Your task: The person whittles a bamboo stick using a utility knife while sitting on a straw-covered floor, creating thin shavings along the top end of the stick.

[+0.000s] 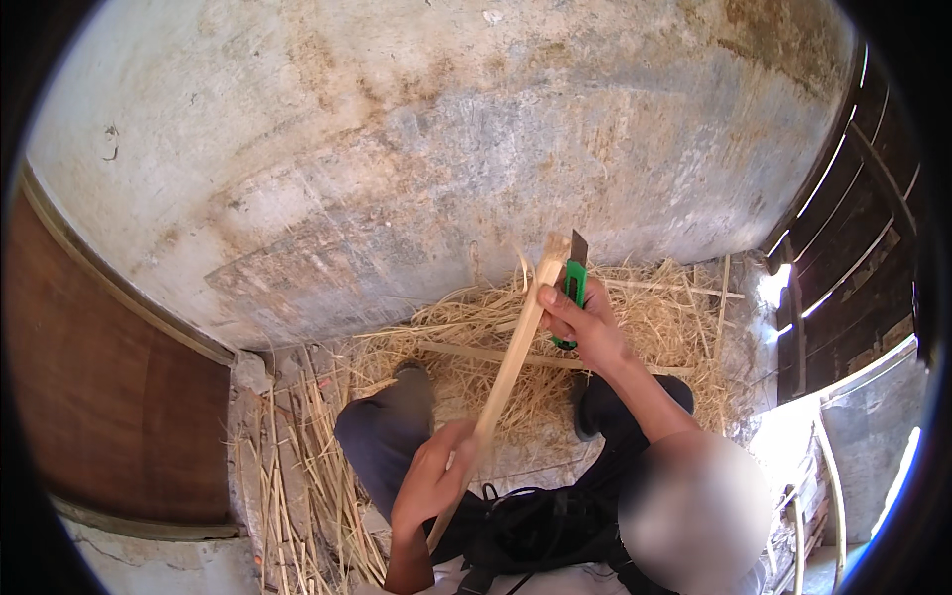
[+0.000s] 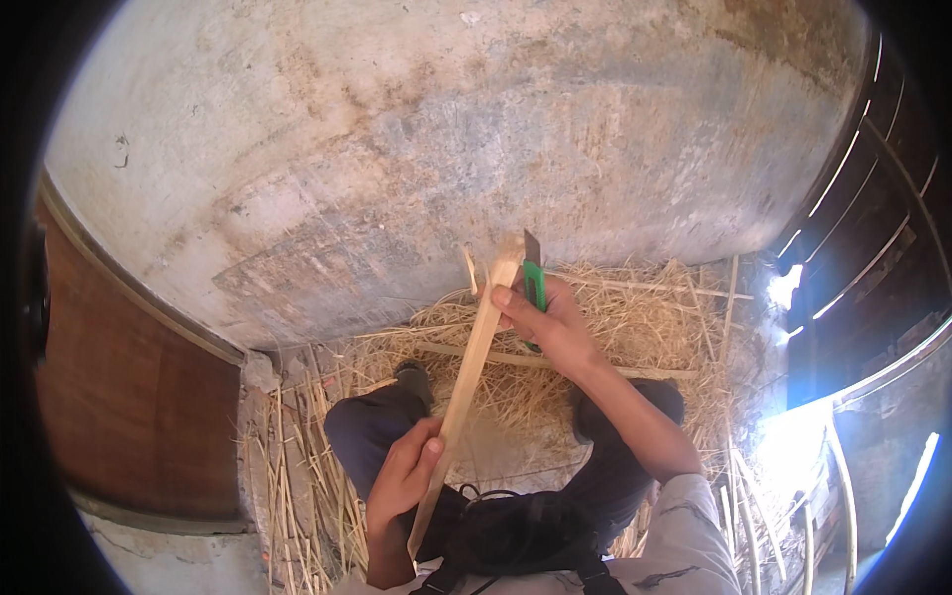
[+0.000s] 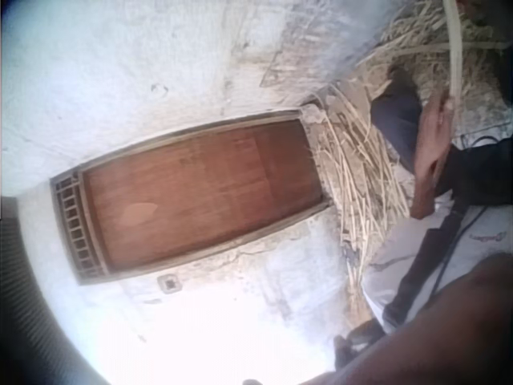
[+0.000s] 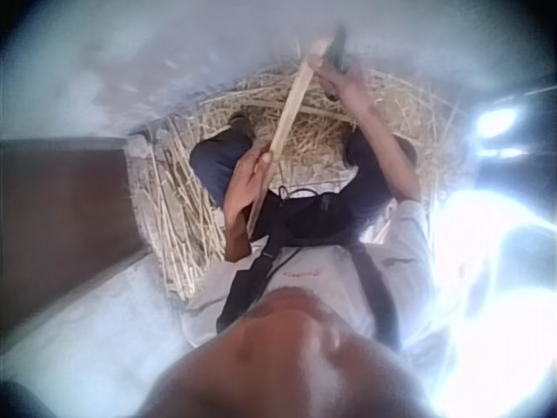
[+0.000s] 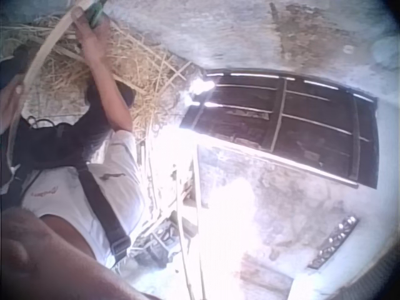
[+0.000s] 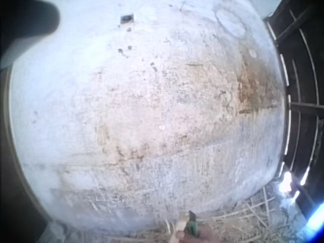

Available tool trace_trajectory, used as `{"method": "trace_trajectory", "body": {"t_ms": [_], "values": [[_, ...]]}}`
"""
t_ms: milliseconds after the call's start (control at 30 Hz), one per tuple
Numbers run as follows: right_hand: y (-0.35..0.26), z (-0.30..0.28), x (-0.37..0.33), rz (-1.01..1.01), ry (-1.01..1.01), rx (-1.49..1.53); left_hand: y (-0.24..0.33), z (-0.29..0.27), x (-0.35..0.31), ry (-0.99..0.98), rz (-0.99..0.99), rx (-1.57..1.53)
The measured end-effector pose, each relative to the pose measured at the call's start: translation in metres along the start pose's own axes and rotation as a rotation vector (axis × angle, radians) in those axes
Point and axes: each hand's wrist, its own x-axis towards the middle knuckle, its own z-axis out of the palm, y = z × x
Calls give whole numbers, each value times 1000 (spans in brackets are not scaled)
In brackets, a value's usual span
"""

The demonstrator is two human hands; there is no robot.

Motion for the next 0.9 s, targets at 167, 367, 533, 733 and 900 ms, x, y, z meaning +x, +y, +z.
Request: {"method": "trace_trajectory", "body": {"t_ms": [167,367,533,733,900], "values": [[0,11,-4,-122,-32,-145,32,17,37,8,-64,-246],[2,-10,-3,-411,194,-589,26,20,43,49,-159,-179],[-1,-10,-3,-786,63,-978,48,19,38,149,-118,32],[-5,1,-7,-857,114,-1096,55,16,34,182,-98,57],[-9,7,-9,-900,159,-1113,56,16,29,192,-96,44]]}}
